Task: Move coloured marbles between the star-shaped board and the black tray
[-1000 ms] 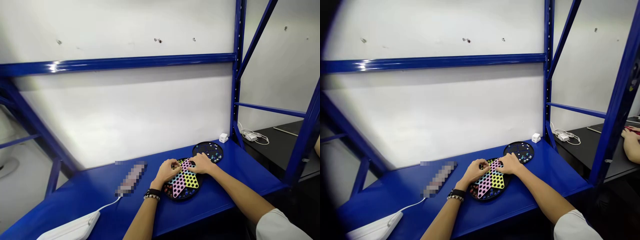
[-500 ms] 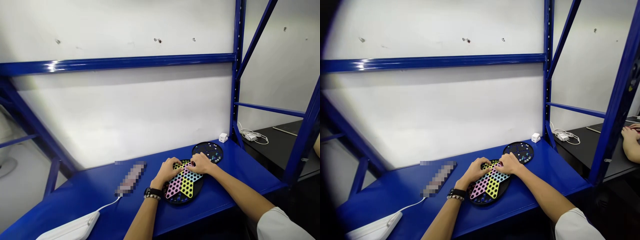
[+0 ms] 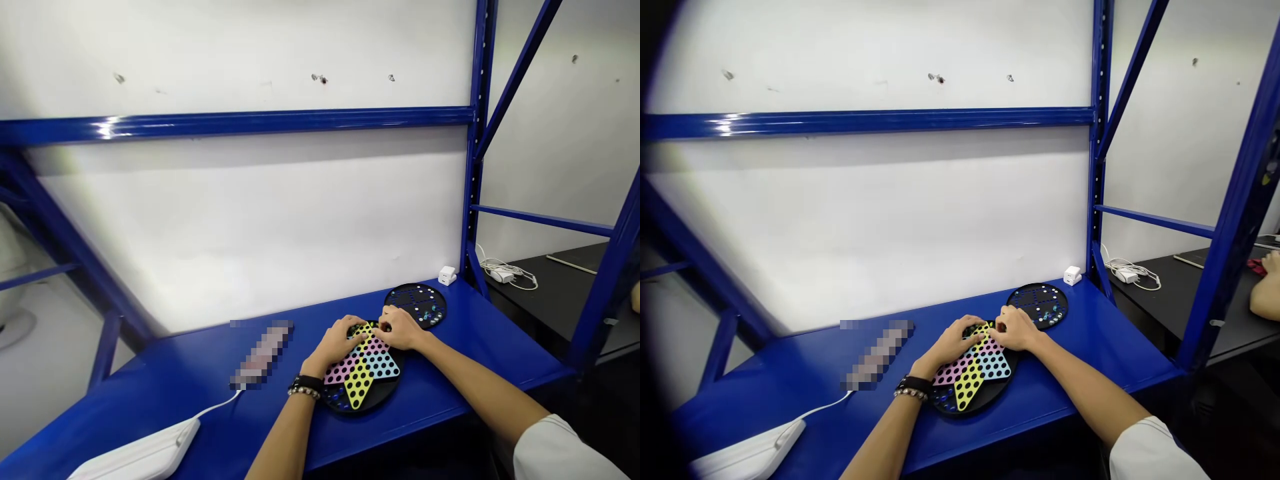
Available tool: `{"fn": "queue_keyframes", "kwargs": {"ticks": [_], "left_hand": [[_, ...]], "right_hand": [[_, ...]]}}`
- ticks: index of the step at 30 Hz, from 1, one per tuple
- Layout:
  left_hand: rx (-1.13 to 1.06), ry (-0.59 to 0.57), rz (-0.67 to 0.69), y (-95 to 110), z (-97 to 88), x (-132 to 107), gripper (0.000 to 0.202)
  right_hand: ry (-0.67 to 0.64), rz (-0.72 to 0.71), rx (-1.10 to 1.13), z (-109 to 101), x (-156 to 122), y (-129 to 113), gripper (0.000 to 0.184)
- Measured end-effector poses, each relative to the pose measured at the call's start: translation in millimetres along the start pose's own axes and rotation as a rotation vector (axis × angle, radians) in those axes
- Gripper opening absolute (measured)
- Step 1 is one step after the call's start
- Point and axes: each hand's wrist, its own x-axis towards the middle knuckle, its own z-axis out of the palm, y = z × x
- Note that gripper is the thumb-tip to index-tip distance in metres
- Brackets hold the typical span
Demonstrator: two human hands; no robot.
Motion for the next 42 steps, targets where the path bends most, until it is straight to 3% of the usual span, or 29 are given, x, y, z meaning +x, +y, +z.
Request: {"fn": "queue_keyframes", "kwargs": {"ticks": [2, 6, 11, 21, 32, 42], "left_hand": [[-0.017, 0.002, 0.000, -1, 0.6, 0, 0.041], [-0.012, 0.011, -0.018, -1, 1.7, 0, 0.041], [-0.019, 0.004, -0.043, 0, 2.2, -1, 0.045], [-0.006, 0.018, -0.040, 0, 2.8, -2, 0.042], [-0.012, 0.010, -0.066, 7, -0.9, -4, 0.045], [-0.016, 0.012, -0.067, 5, 0.1, -4, 0.044]], "right_hand": [[-0.010, 0.014, 0.023, 2, -1, 2, 0.036], [-0.178, -0.021, 0.015, 4, -4, 5, 0.049], [-0.239, -0.062, -0.056, 0, -4, 1, 0.055], [-0.147, -0.054, -0.183, 2, 7, -11, 0.051], [-0.255, -0.017, -0.238, 7, 15, -3, 0.049], [-0.232, -0.016, -0.252, 8, 20, 1, 0.041]]}}
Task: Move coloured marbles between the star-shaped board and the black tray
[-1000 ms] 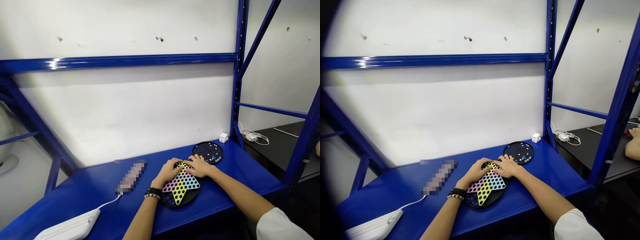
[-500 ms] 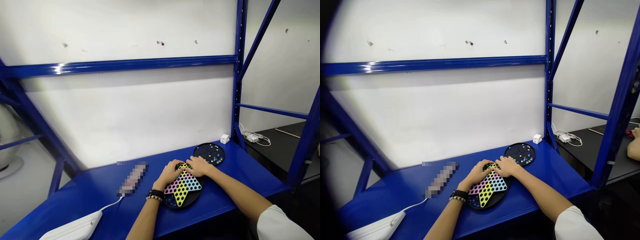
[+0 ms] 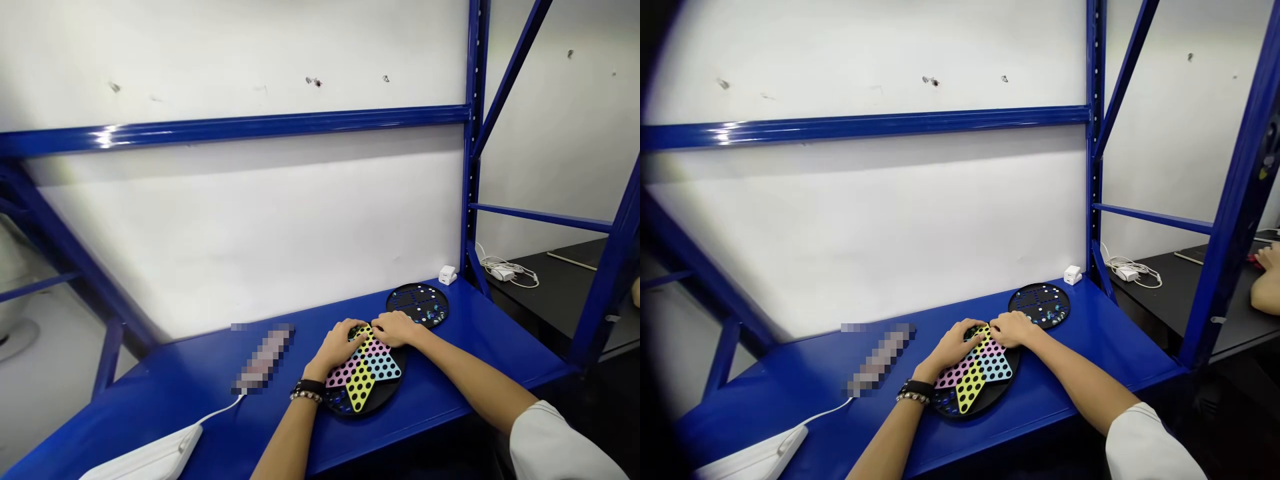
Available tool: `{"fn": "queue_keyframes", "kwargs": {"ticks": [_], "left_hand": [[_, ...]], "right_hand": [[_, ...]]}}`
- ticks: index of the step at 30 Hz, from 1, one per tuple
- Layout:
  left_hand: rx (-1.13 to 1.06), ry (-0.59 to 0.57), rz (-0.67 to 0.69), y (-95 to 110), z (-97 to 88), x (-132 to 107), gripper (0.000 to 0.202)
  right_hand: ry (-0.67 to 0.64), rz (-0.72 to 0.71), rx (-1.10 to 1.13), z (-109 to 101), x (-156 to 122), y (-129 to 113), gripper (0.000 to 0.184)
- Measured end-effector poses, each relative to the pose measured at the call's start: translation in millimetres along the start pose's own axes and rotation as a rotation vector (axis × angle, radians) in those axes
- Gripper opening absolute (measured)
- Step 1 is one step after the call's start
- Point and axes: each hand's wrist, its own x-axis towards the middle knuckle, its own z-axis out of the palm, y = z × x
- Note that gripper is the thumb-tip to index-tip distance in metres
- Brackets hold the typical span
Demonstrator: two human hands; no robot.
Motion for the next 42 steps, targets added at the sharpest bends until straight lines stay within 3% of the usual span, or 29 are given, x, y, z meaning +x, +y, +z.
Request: {"fn": "queue_keyframes", "kwargs": {"ticks": [9, 28, 42], "left_hand": [[0.002, 0.003, 0.005, -1, 0.6, 1, 0.043], [0.006, -0.009, -0.011, 2, -1.5, -1, 0.045], [-0.018, -0.045, -0.006, 5, -2.5, -1, 0.045]], "right_hand": [[-0.043, 0.050, -0.024, -5, 6, -4, 0.039], [0.011, 0.170, -0.015, -7, 2, -9, 0.039], [-0.040, 0.151, -0.030, -10, 5, -2, 0.037]]}}
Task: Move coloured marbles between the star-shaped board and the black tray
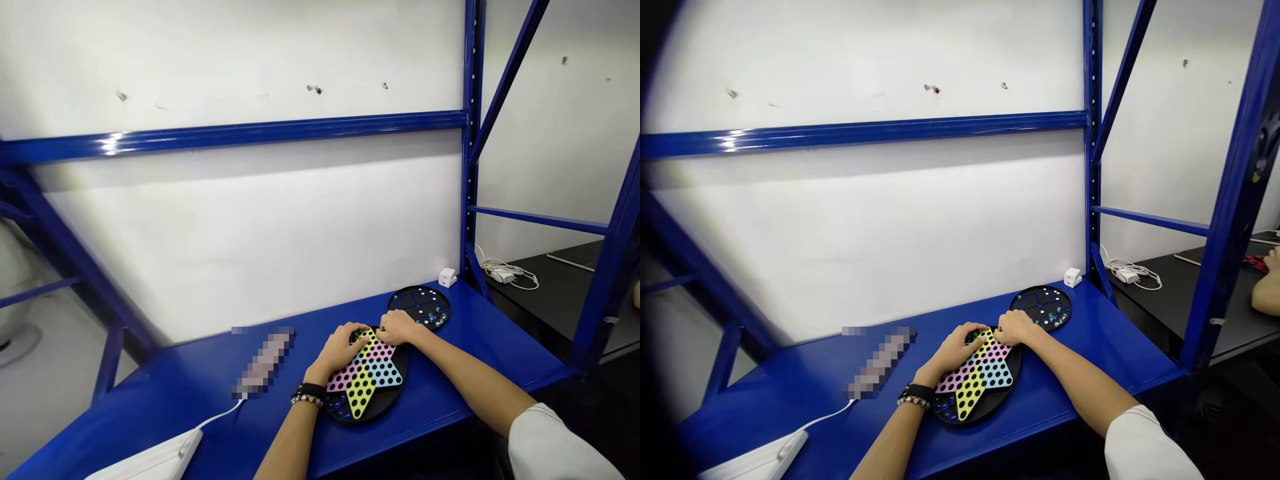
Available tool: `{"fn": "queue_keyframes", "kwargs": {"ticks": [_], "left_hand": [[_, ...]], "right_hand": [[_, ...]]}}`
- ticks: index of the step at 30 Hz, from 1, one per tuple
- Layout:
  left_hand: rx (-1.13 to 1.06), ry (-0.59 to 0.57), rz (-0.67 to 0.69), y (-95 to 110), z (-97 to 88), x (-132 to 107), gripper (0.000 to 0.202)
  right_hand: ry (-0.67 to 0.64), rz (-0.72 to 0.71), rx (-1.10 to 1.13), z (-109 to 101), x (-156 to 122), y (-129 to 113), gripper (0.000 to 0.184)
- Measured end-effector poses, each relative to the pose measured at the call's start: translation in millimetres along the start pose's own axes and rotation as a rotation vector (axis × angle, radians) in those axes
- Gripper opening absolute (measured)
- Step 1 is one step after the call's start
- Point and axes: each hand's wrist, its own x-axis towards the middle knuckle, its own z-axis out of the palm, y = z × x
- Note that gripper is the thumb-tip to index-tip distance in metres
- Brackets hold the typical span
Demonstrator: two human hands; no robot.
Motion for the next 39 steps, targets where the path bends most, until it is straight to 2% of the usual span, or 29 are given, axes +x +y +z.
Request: {"fn": "queue_keyframes", "kwargs": {"ticks": [16, 23, 30, 39], "left_hand": [[-0.005, -0.003, 0.000, -0.6, 0.4, 0.5, 0.044], [0.000, 0.006, -0.003, -2.8, 1.4, 0.4, 0.046], [-0.008, 0.003, -0.002, -3.1, 1.9, 1.6, 0.045], [-0.007, 0.011, 0.003, -2.1, 0.7, -0.1, 0.043]], "right_hand": [[-0.028, -0.023, 0.020, 0.1, -2.1, 3.5, 0.038], [-0.048, -0.063, -0.034, -0.6, -0.8, 0.3, 0.047], [-0.097, -0.055, 0.014, -4.7, -1.5, 1.8, 0.043], [-0.061, -0.070, 0.048, 3.7, -1.5, 7.8, 0.046]]}}
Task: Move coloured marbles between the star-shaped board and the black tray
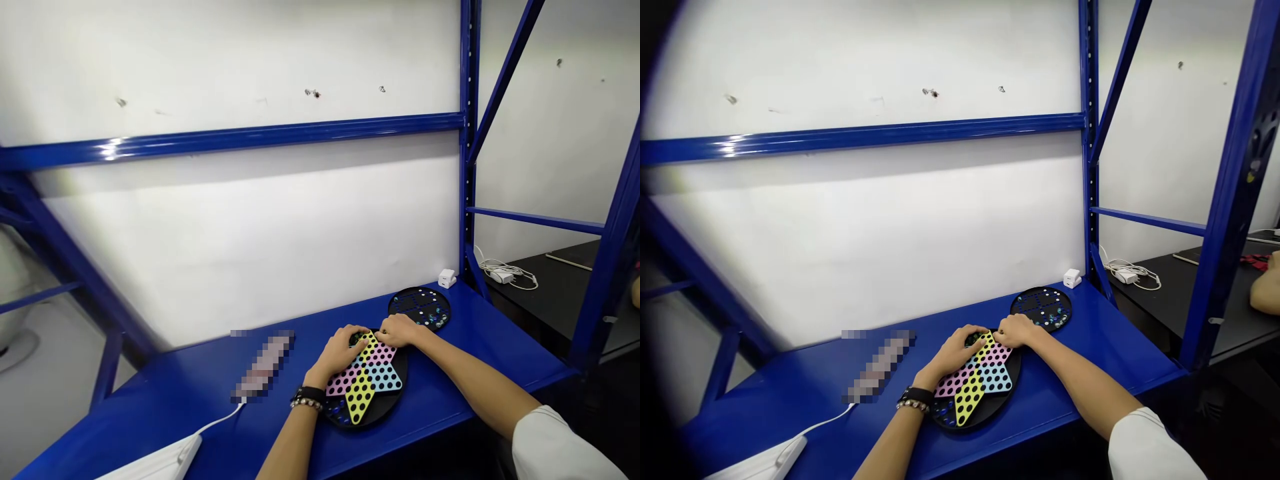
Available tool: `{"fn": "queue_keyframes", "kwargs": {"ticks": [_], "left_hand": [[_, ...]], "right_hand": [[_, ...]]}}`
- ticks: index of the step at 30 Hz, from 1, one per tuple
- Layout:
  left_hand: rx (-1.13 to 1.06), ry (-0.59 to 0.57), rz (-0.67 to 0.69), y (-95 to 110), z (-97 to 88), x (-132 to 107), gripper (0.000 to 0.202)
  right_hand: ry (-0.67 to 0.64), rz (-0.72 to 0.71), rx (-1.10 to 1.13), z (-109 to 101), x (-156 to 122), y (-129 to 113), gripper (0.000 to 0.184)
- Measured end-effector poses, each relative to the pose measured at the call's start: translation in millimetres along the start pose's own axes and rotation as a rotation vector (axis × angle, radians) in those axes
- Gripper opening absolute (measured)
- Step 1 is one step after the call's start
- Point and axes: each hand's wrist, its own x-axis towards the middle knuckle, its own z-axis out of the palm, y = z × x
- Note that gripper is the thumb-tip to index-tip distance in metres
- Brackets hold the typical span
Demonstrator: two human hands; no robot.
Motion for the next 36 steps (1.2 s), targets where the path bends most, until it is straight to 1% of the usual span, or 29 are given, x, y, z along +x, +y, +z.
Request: {"fn": "queue_keyframes", "kwargs": {"ticks": [6, 12, 19, 23, 26, 29, 32, 34, 36], "left_hand": [[0.003, -0.014, -0.003, -3, 1.4, 1, 0.042], [0.000, 0.002, 0.014, -7, 3.4, 3, 0.043], [0.004, 0.000, 0.011, -5, 2.4, 2, 0.045], [0.005, -0.006, 0.016, -4, 1.4, 2, 0.045], [0.007, -0.010, 0.015, -3, 0.8, 1, 0.045], [0.008, -0.010, 0.005, -2, 0.0, 1, 0.045], [-0.002, -0.009, 0.004, -1, -0.8, 1, 0.045], [-0.011, -0.012, 0.001, 0, -1.3, 0, 0.047], [-0.016, -0.018, -0.004, 1, -1.8, 0, 0.048]], "right_hand": [[-0.012, -0.020, -0.028, -2, -2, -3, 0.045], [0.000, 0.003, -0.023, 0, 0, -4, 0.050], [-0.005, -0.006, 0.013, 3, 3, 1, 0.041], [0.023, 0.013, 0.075, 9, 4, 5, 0.040], [0.087, 0.037, 0.141, 10, 4, 8, 0.046], [0.196, 0.094, 0.151, 4, 3, 13, 0.052], [0.275, 0.210, 0.098, -4, 3, 26, 0.051], [0.291, 0.303, 0.055, -7, 1, 38, 0.050], [0.275, 0.383, 0.031, -7, -1, 52, 0.047]]}}
